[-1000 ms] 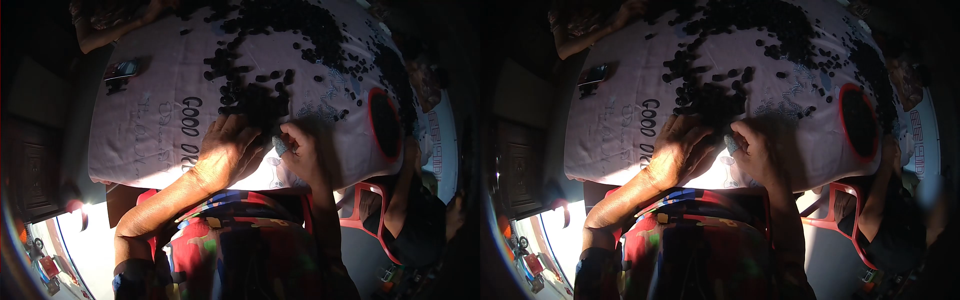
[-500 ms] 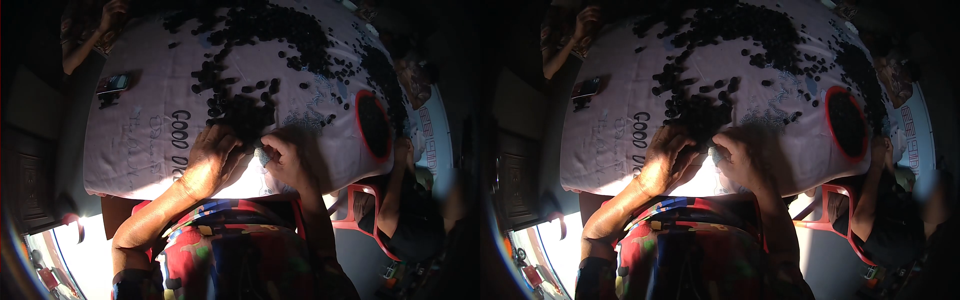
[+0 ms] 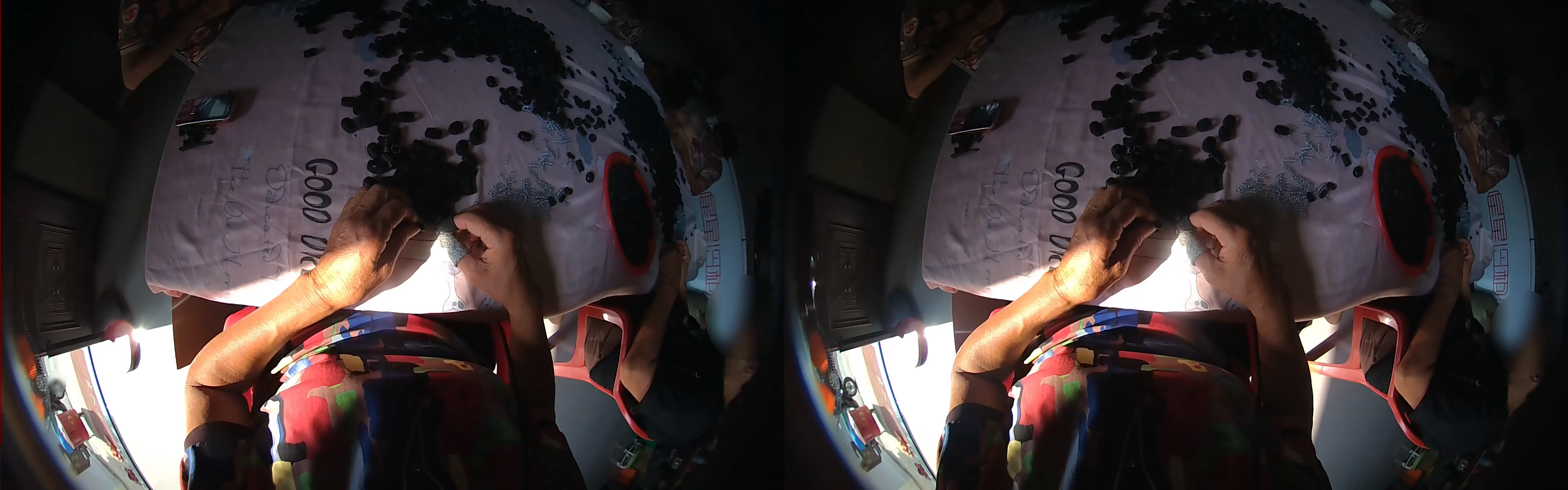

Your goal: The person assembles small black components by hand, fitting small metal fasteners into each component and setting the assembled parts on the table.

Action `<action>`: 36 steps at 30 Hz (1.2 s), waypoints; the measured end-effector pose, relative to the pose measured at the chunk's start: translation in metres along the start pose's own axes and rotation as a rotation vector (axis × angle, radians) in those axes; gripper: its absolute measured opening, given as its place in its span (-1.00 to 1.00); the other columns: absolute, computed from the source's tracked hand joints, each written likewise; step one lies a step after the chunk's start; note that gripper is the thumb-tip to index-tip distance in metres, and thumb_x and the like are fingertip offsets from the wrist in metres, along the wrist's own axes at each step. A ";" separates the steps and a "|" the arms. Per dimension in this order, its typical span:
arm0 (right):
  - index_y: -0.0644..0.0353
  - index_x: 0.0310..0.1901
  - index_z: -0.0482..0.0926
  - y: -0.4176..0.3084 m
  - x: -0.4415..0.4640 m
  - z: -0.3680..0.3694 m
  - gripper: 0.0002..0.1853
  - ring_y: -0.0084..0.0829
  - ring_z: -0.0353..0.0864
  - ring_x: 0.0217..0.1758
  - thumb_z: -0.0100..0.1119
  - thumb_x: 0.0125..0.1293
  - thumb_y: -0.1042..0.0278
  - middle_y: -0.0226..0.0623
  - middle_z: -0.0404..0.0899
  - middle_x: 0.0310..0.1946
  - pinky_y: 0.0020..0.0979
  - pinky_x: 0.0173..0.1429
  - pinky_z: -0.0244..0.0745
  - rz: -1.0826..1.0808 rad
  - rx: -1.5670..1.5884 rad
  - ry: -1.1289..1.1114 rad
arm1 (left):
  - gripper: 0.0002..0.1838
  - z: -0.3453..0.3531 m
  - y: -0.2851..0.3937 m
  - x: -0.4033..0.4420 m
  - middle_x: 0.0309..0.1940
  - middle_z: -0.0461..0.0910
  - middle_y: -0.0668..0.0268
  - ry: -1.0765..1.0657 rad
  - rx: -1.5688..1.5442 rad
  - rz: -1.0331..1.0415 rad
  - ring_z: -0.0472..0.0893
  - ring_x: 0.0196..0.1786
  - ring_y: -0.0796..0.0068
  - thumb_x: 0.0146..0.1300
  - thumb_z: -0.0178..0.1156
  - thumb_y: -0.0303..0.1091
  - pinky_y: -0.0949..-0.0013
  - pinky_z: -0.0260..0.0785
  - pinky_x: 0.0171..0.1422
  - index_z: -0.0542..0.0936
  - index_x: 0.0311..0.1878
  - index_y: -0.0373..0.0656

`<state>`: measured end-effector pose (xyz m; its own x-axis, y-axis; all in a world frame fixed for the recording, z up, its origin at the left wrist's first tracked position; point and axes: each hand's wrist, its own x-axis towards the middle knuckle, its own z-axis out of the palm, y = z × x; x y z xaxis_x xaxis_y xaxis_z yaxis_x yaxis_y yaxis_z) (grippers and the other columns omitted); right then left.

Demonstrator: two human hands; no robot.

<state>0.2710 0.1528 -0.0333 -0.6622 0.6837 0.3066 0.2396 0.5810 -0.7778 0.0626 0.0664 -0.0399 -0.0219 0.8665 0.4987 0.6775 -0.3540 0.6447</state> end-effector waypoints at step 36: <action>0.25 -0.21 0.56 -0.011 0.002 0.000 -0.74 -0.63 0.31 -0.43 0.41 0.07 0.64 -0.42 0.47 -0.36 -0.53 -0.39 0.26 -0.055 0.148 0.012 | -0.81 -0.014 -0.003 0.002 -0.17 0.69 0.14 -0.148 -0.386 -0.143 0.67 -0.12 0.10 0.35 0.26 -0.36 0.19 0.52 0.01 0.69 -0.03 -0.19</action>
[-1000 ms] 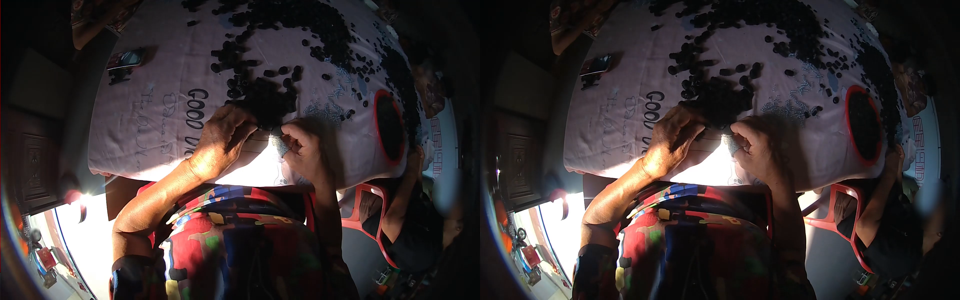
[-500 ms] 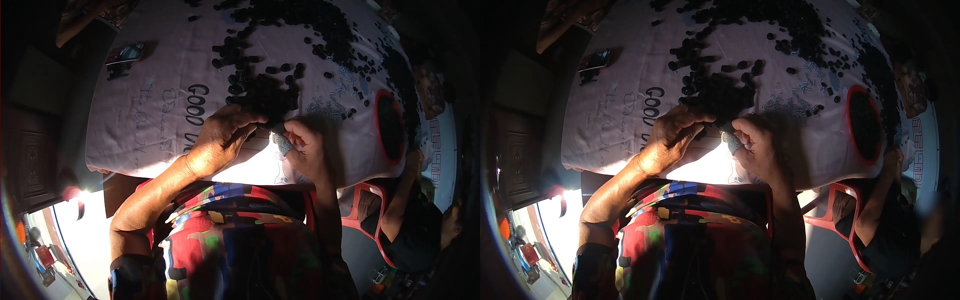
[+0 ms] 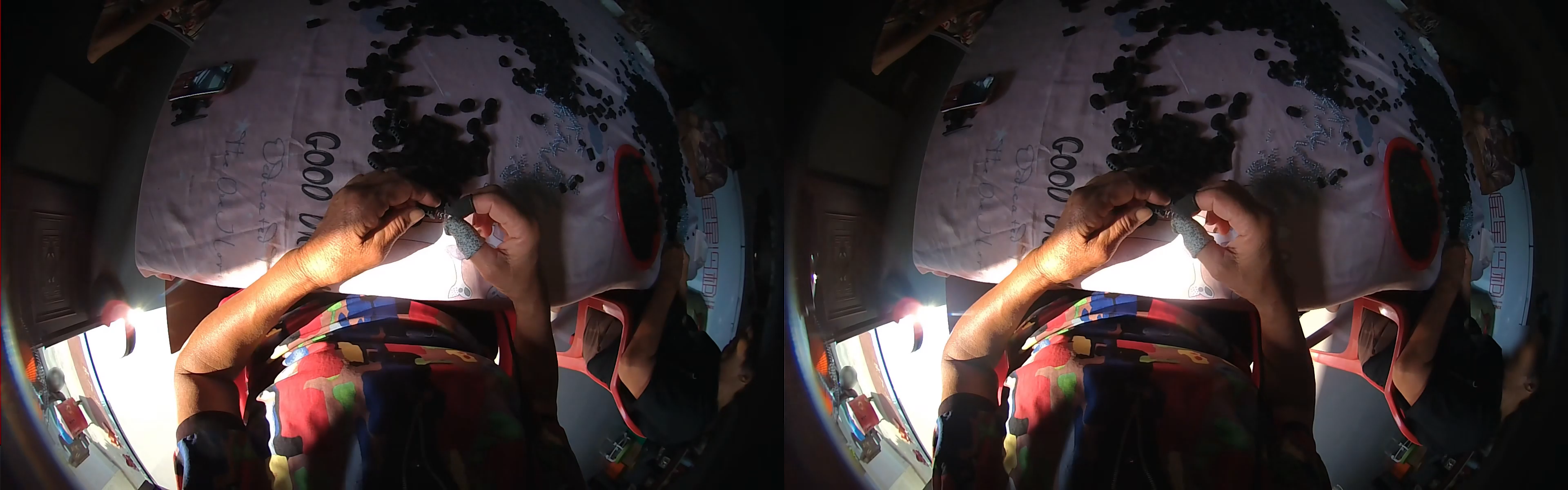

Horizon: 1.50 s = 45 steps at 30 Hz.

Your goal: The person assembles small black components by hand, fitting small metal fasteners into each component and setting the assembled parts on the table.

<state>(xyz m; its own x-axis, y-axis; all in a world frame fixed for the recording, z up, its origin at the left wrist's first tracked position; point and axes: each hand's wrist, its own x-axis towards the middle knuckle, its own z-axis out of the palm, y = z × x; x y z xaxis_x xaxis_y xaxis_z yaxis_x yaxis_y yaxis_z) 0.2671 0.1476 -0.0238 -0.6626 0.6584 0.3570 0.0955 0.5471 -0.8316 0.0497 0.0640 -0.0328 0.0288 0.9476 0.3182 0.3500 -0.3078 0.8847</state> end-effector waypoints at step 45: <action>0.37 -0.01 0.63 0.002 -0.003 -0.022 -0.68 -0.45 0.63 -0.32 0.23 0.15 0.66 -0.21 0.67 -0.33 -0.39 -0.21 0.53 0.252 -0.262 0.041 | -0.69 -0.011 0.004 -0.014 -0.04 0.71 0.14 -0.042 -0.506 -0.296 0.70 0.03 0.43 0.42 0.29 -0.38 0.37 0.56 0.21 0.58 0.13 -0.36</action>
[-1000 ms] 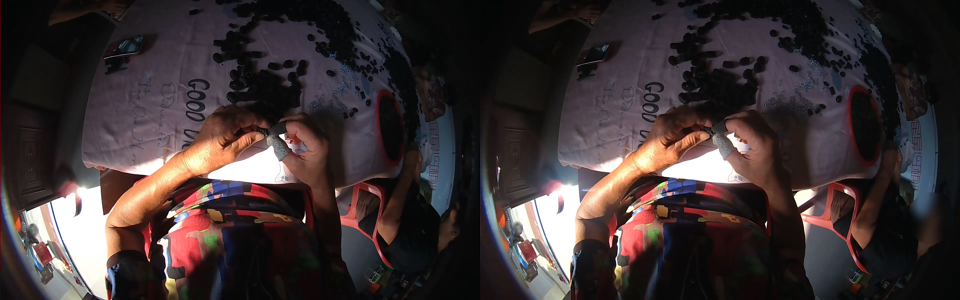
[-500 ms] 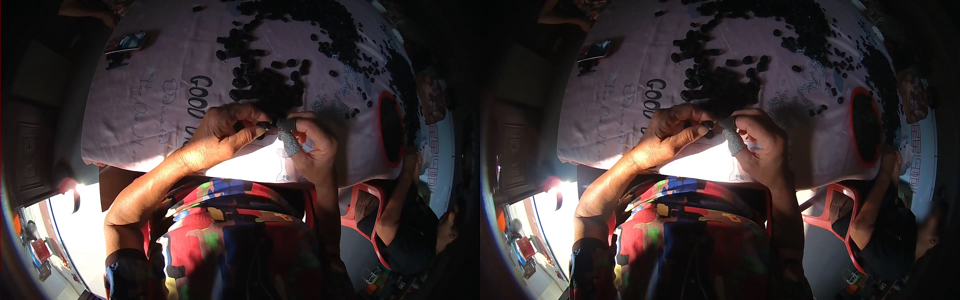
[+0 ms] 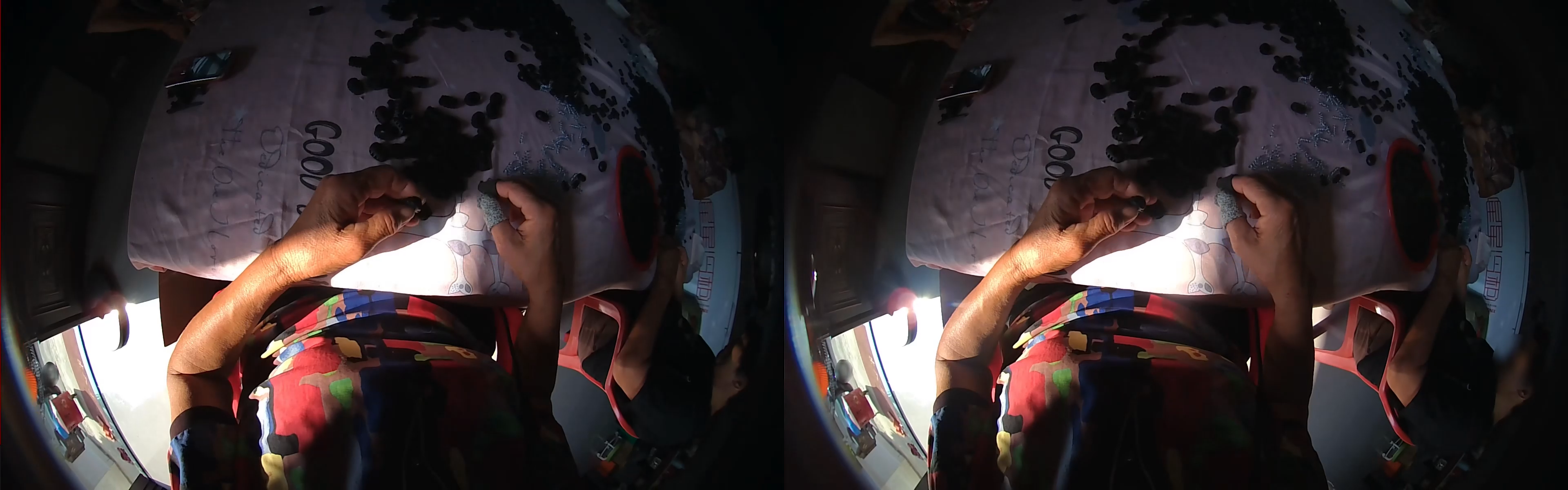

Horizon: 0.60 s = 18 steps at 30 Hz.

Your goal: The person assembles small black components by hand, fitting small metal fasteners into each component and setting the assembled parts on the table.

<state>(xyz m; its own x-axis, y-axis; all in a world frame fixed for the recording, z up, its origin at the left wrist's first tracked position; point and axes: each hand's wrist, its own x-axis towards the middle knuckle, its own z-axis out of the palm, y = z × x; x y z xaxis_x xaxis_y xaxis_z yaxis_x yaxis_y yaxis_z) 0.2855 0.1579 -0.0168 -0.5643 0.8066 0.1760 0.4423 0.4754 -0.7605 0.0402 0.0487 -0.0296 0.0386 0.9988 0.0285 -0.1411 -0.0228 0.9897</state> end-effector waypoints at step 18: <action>0.40 -0.02 0.63 -0.008 0.011 0.016 -0.60 -0.15 0.66 -0.22 0.24 0.02 0.72 -0.08 0.60 -0.15 -0.28 -0.16 0.56 -0.229 -0.153 0.003 | -0.77 0.004 0.010 0.004 -0.17 0.70 0.25 0.034 0.074 -0.137 0.70 -0.13 0.53 0.49 0.19 -0.37 0.45 0.58 0.00 0.60 0.10 -0.28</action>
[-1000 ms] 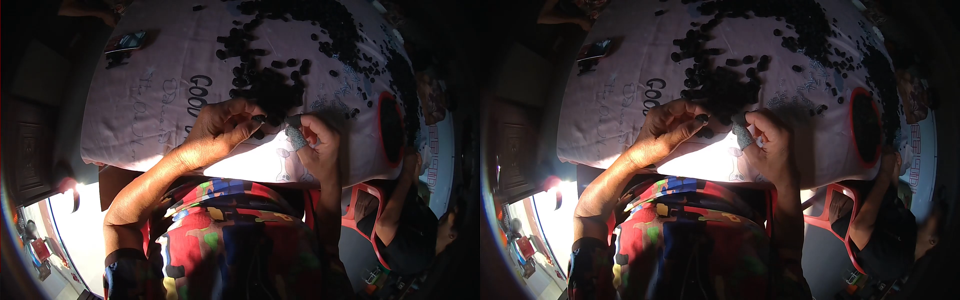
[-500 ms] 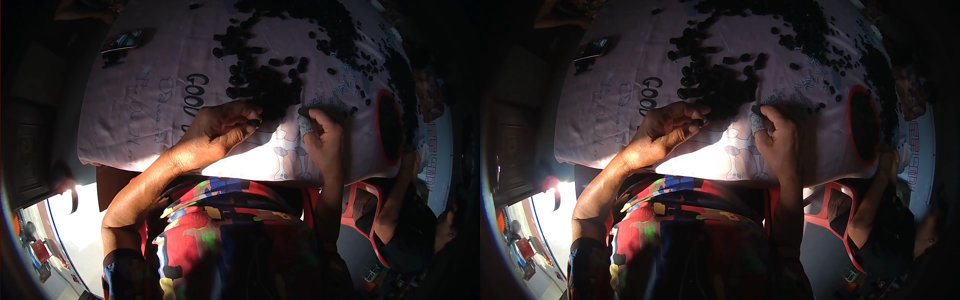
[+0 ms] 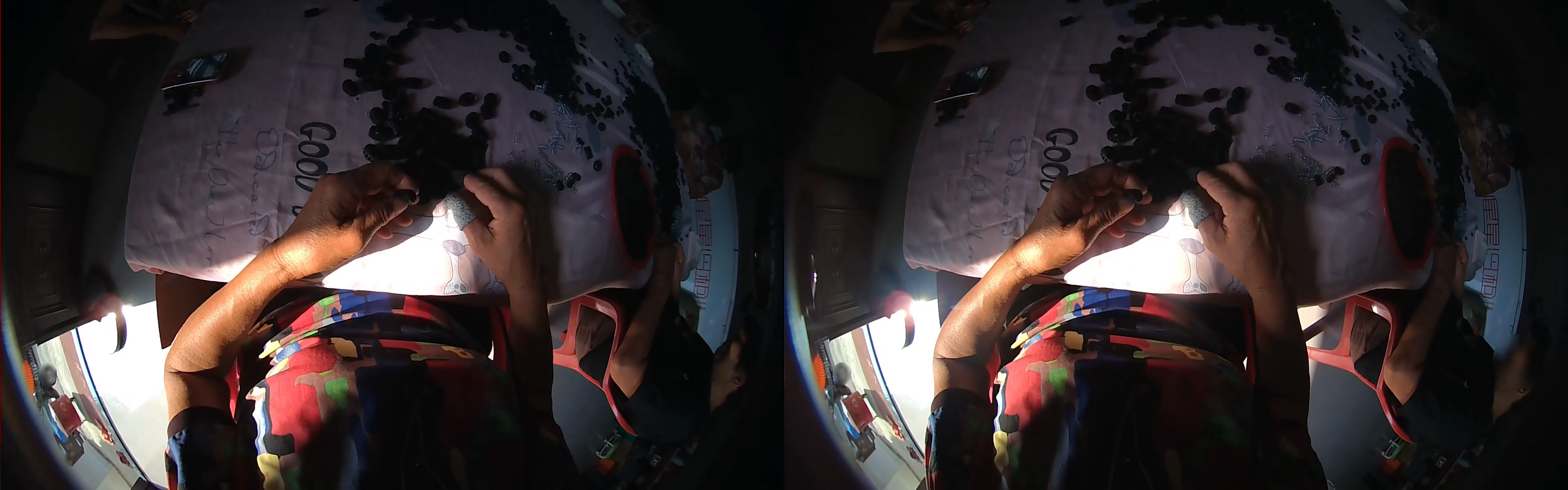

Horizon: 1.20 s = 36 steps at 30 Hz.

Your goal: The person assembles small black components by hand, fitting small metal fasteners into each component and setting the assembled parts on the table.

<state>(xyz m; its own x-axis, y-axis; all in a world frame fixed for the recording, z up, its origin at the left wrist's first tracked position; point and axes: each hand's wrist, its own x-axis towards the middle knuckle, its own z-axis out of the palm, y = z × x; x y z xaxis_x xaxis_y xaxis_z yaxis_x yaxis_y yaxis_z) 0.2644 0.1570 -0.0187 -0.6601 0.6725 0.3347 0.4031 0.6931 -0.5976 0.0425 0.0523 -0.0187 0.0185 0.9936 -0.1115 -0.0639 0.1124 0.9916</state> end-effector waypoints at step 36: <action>0.24 -0.10 0.59 -0.021 -0.006 0.001 -0.76 -0.77 0.40 -0.34 0.29 0.20 0.68 -0.51 0.51 -0.31 -0.63 -0.35 0.27 0.084 0.674 -0.166 | -0.80 0.005 -0.009 0.001 -0.28 0.71 0.15 -0.072 0.269 0.273 0.73 -0.24 0.30 0.43 0.28 -0.29 0.34 0.52 -0.14 0.66 -0.02 -0.20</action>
<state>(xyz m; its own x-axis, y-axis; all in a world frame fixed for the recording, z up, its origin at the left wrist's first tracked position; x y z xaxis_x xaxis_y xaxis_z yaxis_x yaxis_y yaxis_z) 0.2593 0.1383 -0.0094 -0.7537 0.6311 0.1834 0.0120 0.2922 -0.9563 0.0477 0.0522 -0.0277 0.1079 0.9821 0.1544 0.1873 -0.1726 0.9670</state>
